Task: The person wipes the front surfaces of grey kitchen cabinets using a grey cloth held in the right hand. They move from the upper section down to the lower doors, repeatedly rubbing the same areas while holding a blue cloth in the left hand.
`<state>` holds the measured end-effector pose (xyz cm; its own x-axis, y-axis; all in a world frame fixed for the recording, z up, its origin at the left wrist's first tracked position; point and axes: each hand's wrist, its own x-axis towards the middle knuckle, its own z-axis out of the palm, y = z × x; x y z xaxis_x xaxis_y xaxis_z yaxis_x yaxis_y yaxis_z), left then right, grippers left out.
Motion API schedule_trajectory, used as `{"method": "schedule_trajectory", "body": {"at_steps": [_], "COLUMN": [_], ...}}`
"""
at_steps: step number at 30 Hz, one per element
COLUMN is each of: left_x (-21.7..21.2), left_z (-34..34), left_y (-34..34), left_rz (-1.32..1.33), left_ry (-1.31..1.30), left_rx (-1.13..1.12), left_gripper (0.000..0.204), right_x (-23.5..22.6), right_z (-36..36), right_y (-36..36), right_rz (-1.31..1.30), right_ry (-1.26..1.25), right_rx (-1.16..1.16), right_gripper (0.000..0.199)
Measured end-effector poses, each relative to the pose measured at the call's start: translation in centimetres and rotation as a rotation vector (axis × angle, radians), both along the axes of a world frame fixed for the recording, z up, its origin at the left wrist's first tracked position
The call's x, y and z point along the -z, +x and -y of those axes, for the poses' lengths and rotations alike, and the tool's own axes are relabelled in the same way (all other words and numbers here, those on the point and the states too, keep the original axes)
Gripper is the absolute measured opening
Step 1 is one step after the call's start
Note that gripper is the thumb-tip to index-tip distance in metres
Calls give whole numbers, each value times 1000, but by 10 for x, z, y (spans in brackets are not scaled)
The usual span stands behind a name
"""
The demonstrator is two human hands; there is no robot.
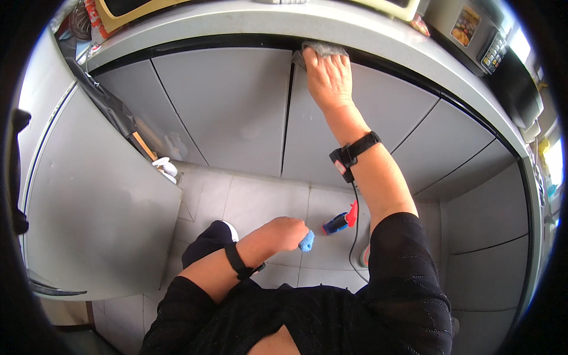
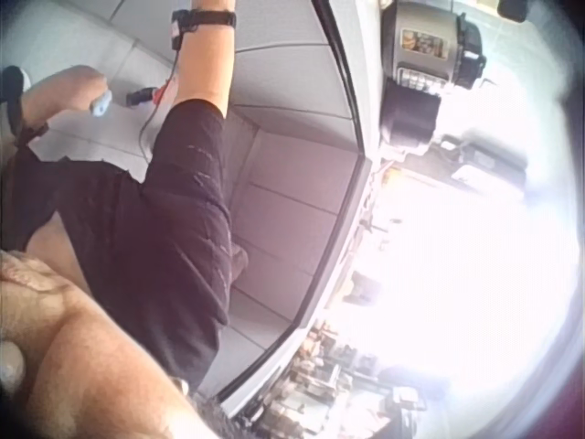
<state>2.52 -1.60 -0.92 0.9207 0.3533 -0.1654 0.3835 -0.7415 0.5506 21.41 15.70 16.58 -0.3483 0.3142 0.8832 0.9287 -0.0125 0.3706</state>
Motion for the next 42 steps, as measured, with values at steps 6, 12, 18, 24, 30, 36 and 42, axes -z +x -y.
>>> {"method": "schedule_trajectory", "body": {"at_steps": [6, 12, 18, 24, 30, 36, 42], "left_x": [-6, -5, 7, 3, -7, 4, 5], "left_z": [-2, -3, -2, -1, -4, -4, -3], "left_y": [2, 4, 3, 6, 3, 5, 6], "left_rz": [-56, -95, 72, -32, -33, 19, -56], "left_ry": [-150, -81, -69, -154, -163, -38, -70], "left_rx": [44, 29, 21, 3, 41, 30, 40], "left_gripper": [14, 8, 7, 10, 14, 9, 8], "right_x": [64, 31, 3, 87, 73, 31, 116], "right_z": [23, 9, -10, 16, 17, -15, 13], "right_y": [2, 9, -3, 4, 1, -10, -15], "right_rz": [123, -11, 1, 201, 143, 49, 313], "right_ry": [-409, -239, -47, -147, -290, -169, -601], "right_rx": [-10, 49, -33, -267, 8, -61, -97], "right_gripper": [12, 8, 11, 27, 23, 19, 19]}}
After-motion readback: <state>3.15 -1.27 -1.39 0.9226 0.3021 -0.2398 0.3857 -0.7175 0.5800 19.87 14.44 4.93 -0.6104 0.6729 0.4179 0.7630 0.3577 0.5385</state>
